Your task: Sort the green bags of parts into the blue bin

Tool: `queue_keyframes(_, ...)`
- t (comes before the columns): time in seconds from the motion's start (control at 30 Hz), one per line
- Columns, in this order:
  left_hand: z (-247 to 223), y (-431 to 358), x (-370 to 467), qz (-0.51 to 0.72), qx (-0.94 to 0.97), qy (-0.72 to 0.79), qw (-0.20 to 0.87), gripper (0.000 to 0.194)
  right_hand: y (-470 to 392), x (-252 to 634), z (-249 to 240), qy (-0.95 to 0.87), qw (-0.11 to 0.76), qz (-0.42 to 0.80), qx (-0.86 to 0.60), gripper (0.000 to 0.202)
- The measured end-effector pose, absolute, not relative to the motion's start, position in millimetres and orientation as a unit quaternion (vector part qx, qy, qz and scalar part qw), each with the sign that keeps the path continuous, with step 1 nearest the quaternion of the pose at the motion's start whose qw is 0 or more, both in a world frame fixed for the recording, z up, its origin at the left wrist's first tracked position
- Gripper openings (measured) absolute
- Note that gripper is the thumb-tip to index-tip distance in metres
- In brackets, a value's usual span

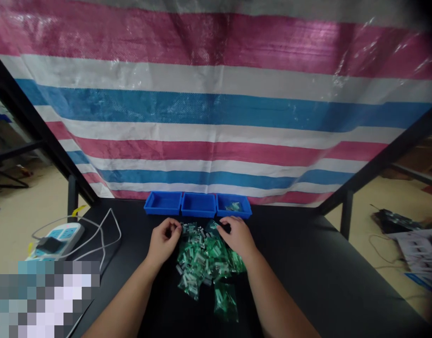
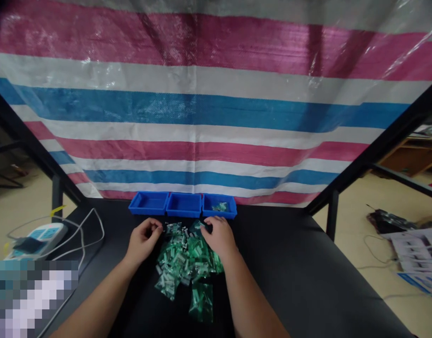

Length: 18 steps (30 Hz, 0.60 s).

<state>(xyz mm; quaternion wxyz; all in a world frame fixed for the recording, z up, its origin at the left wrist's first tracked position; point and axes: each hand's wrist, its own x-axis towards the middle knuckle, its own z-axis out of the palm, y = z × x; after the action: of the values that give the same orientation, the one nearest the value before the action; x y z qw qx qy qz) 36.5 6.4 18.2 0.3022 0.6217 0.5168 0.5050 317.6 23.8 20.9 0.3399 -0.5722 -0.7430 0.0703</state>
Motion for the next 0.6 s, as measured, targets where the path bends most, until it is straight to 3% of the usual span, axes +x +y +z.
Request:
queue_keyframes(0.17, 29, 24, 43, 0.432, 0.647, 0.585, 0.227, 0.009, 28, 305, 5, -0.745, 0.283, 0.058, -0.601, 0.035)
queue_keyframes(0.3, 23, 26, 46, 0.377, 0.717, 0.573, 0.125, 0.013, 31, 306, 1, -0.733, 0.256, 0.063, -0.627, 0.036)
queue_keyframes(0.4, 15, 24, 42, 0.328, 0.761, 0.548, 0.116, 0.023, 30, 307, 6, -0.722, 0.236, 0.080, -0.645, 0.032)
queue_keyframes(0.6, 9, 24, 35, 0.288, 0.759, 0.574, 0.109, 0.040, 23, 311, 24, -0.760, 0.323, 0.142, -0.546, 0.017)
